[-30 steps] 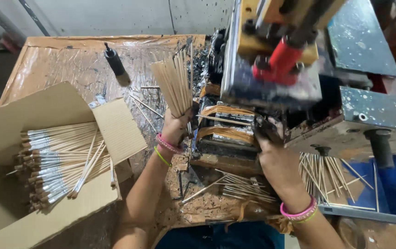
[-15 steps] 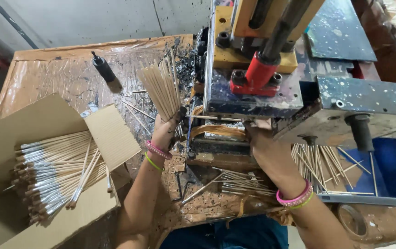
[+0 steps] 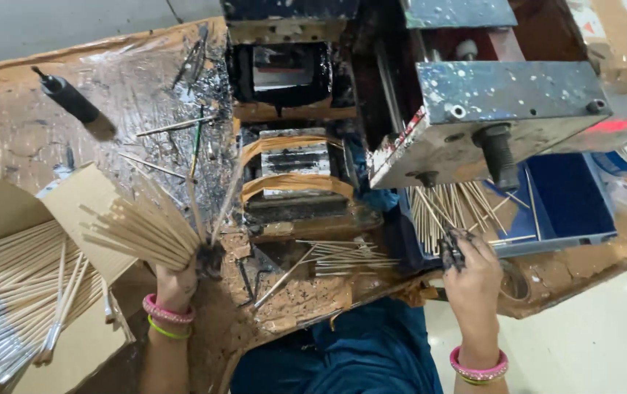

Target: The person operates a manual press machine to process wooden sticks, repeatedly inserting bundles into the machine and removing them. They also use a blue cloth to wipe the machine's components and the work surface during the process.

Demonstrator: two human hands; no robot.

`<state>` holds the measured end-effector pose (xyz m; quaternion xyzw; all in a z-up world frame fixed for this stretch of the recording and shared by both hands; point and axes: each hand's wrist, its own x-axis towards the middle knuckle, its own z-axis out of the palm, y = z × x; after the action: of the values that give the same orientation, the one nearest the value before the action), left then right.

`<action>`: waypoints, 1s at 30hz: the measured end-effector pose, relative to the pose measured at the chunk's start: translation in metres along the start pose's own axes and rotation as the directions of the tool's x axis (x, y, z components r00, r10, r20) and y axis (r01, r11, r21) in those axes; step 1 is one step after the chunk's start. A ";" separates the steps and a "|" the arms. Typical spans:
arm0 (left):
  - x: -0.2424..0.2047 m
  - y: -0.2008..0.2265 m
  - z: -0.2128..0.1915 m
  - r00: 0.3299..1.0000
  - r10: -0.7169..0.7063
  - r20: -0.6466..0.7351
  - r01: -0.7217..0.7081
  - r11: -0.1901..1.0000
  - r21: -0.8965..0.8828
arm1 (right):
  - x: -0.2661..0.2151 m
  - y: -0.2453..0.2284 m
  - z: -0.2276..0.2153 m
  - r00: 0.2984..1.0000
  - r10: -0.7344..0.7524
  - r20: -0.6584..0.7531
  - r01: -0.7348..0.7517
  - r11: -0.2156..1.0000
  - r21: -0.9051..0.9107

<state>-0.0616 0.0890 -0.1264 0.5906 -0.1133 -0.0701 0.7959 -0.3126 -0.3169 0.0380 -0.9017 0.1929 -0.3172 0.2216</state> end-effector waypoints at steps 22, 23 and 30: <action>0.136 0.053 0.088 0.989 0.148 0.004 -0.148 0.987 -0.060 | 0.103 -0.110 0.075 0.786 -0.486 0.381 0.594 0.764 -0.251; 0.138 0.045 0.085 0.990 0.138 0.007 -0.138 0.989 -0.059 | 0.102 -0.111 0.073 0.789 -0.478 0.386 0.589 0.769 -0.251; 0.141 0.031 0.076 0.991 0.093 0.096 -0.069 0.971 -0.229 | 0.099 -0.103 0.081 0.857 -0.446 0.258 0.483 0.870 -0.100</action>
<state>0.0538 -0.0064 -0.0621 0.4869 -0.1705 -0.0812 0.8528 -0.1669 -0.2578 0.0832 -0.9665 -0.0324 -0.2398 0.0851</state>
